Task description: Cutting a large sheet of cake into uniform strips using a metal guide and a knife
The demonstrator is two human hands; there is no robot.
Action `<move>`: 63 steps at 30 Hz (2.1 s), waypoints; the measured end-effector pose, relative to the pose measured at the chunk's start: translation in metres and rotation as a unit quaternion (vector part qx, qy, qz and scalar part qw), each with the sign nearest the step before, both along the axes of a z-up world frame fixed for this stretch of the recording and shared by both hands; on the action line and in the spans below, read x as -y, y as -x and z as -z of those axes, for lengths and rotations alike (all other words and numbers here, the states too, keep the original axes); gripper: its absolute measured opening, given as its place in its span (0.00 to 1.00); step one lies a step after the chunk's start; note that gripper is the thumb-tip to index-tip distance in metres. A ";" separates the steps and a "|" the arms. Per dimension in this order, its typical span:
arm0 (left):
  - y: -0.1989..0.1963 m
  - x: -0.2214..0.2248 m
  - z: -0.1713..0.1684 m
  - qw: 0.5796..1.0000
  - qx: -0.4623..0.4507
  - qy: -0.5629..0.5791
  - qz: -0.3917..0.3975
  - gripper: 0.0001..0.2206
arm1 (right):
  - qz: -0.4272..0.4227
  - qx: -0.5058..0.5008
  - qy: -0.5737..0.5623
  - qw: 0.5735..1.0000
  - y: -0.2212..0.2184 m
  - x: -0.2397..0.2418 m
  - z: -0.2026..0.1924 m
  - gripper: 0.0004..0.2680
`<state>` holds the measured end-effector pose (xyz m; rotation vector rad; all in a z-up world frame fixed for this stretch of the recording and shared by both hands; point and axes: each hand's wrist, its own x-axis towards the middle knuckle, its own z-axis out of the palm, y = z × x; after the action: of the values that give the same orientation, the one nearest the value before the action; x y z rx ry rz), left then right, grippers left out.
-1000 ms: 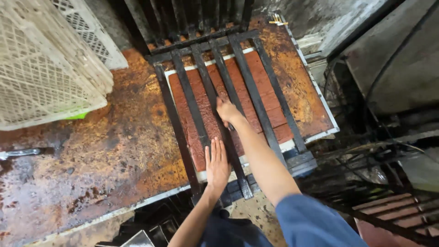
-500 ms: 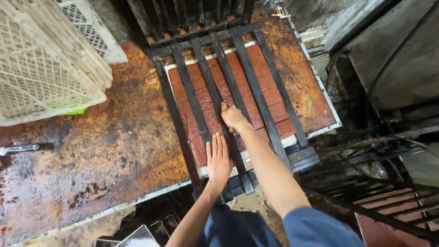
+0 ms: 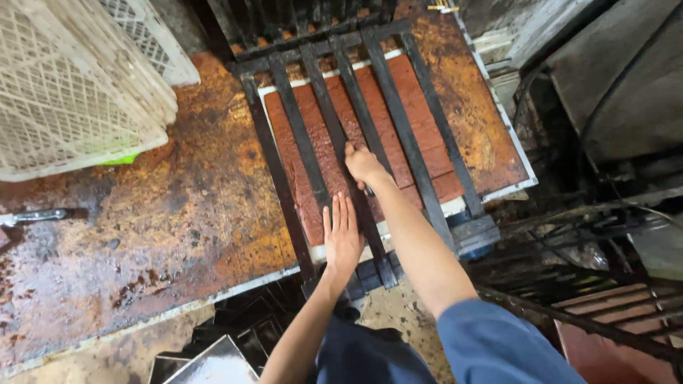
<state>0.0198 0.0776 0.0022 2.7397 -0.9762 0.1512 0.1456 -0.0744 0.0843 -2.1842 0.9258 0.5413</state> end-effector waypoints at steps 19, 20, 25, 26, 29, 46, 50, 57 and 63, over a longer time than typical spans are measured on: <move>0.004 -0.001 -0.005 1.000 0.005 0.028 0.006 0.49 | -0.116 0.057 0.093 0.987 0.088 0.006 0.093 0.21; -0.001 -0.002 -0.004 0.999 0.002 0.040 0.006 0.48 | -0.205 0.136 0.170 0.954 0.102 0.014 0.134 0.17; 0.006 -0.007 -0.002 1.000 0.021 0.023 0.001 0.46 | 0.000 -0.015 -0.010 1.000 0.115 -0.024 0.007 0.31; 0.004 -0.003 -0.004 1.000 0.023 0.017 0.005 0.45 | -0.021 -0.020 -0.003 1.000 0.109 -0.011 0.031 0.33; 0.001 -0.001 -0.004 1.000 0.016 0.013 0.004 0.46 | -0.189 0.042 0.095 0.977 0.057 0.026 0.113 0.19; -0.003 0.000 -0.004 1.000 -0.005 0.006 0.007 0.46 | -0.005 -0.041 0.001 0.999 0.144 -0.027 0.009 0.26; 0.004 0.001 -0.001 1.000 0.015 0.011 0.000 0.48 | 0.046 -0.011 0.004 0.999 0.096 -0.025 0.014 0.29; -0.005 0.000 0.000 1.000 0.012 0.019 0.001 0.47 | 0.031 -0.005 -0.036 0.999 0.187 -0.056 -0.039 0.27; -0.004 -0.002 -0.001 0.999 0.010 0.039 0.010 0.45 | 0.021 -0.077 -0.058 0.995 0.227 -0.084 -0.126 0.34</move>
<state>0.0242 0.0796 0.0033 2.6631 -0.9809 0.2087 -0.0814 0.0092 0.2099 -2.0361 0.9931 0.7346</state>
